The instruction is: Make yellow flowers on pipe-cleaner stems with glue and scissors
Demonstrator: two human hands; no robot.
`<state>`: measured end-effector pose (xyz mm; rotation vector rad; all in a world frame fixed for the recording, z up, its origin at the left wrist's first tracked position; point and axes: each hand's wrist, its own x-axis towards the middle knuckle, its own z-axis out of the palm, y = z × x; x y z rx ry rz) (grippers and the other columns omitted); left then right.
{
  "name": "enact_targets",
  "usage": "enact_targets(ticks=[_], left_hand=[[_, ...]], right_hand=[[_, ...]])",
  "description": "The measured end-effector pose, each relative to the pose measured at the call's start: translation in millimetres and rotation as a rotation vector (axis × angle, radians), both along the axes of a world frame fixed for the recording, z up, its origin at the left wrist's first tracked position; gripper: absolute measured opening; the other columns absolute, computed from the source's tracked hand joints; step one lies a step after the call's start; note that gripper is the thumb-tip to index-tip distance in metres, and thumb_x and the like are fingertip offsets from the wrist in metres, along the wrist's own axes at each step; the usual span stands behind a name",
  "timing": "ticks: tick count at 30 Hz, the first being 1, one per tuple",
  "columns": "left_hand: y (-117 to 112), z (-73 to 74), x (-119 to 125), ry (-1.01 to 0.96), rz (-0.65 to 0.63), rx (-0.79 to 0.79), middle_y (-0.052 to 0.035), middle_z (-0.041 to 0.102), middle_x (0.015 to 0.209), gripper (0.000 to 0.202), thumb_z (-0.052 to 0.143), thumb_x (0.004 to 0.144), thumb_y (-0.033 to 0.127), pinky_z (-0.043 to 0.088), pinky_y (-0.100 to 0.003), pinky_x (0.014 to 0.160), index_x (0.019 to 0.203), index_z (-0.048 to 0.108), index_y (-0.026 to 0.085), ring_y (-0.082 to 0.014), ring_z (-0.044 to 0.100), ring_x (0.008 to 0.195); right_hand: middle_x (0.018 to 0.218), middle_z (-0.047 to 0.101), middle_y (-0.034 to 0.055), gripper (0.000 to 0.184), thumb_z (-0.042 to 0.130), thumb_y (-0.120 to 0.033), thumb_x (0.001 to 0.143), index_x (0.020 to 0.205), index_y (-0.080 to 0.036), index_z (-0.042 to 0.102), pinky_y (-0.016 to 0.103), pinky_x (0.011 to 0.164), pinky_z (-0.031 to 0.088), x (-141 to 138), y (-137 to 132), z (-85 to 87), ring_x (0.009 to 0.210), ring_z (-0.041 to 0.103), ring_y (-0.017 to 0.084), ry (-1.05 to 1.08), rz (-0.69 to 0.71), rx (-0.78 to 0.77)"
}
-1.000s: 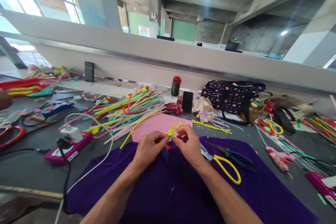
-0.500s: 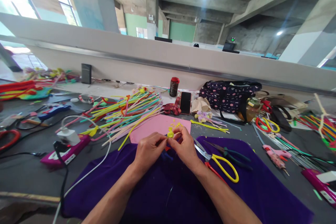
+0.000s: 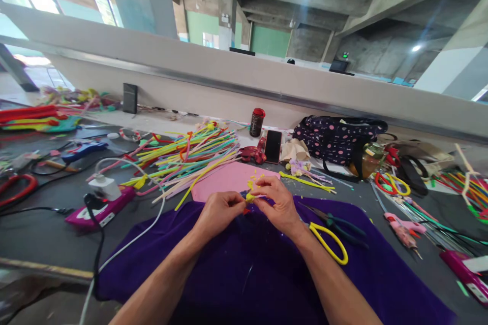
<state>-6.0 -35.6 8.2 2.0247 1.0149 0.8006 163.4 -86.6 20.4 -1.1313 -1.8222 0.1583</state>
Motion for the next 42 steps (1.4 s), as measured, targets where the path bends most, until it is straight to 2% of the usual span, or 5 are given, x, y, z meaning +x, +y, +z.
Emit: enact_targets(ticks=[2, 12, 33, 38, 42], left_hand=[[0.6, -0.8, 0.1, 0.032, -0.017, -0.016, 0.0004, 0.062, 0.057, 0.023, 0.048, 0.069, 0.029, 0.031, -0.021, 0.049, 0.069, 0.067, 0.016, -0.0118, 0.051, 0.053], [-0.5, 0.6, 1.6, 0.097, -0.061, -0.007, 0.0004, 0.060, 0.055, 0.020, 0.050, 0.065, 0.028, 0.028, -0.021, 0.047, 0.065, 0.067, 0.017, -0.0117, 0.049, 0.053], [-3.0, -0.9, 2.1, 0.072, -0.097, 0.018, -0.0002, 0.062, 0.059, 0.022, 0.047, 0.067, 0.028, 0.030, -0.021, 0.049, 0.067, 0.067, 0.017, -0.0118, 0.052, 0.055], [-1.9, -1.3, 1.9, 0.058, -0.108, 0.007, 0.0002, 0.062, 0.057, 0.023, 0.048, 0.066, 0.028, 0.030, -0.021, 0.049, 0.067, 0.068, 0.017, -0.0115, 0.050, 0.054], [1.1, -4.0, 1.2, 0.023, -0.098, -0.013, 0.0009, 0.059, 0.055, 0.022, 0.050, 0.066, 0.028, 0.029, -0.021, 0.048, 0.066, 0.067, 0.016, -0.0107, 0.048, 0.052]], right_hand=[[0.099, 0.054, 0.0046, 0.017, 0.058, -0.017, 0.076, 0.089, -0.025, 0.063, 0.038, 0.084, 0.042, 2.9, 0.1, 1.7, 0.096, 0.052, 0.020, -0.044, 0.017, -0.005], [0.096, 0.055, 0.0045, 0.014, 0.060, -0.014, 0.074, 0.083, -0.024, 0.064, 0.037, 0.082, 0.043, 4.0, 0.5, 0.7, 0.094, 0.053, 0.019, -0.137, 0.077, -0.096], [0.093, 0.057, 0.0060, 0.009, 0.050, -0.016, 0.082, 0.083, -0.021, 0.059, 0.035, 0.079, 0.043, 3.6, 1.0, 2.8, 0.091, 0.053, 0.019, -0.236, 0.139, -0.143], [0.093, 0.058, 0.0061, 0.011, 0.051, -0.016, 0.082, 0.083, -0.020, 0.060, 0.034, 0.079, 0.043, 3.5, 1.8, 0.5, 0.091, 0.053, 0.018, -0.231, 0.139, -0.136], [0.093, 0.061, 0.0047, 0.013, 0.053, -0.020, 0.081, 0.087, -0.023, 0.065, 0.035, 0.081, 0.043, 5.9, 1.4, 1.7, 0.090, 0.055, 0.018, -0.099, 0.177, -0.147]])
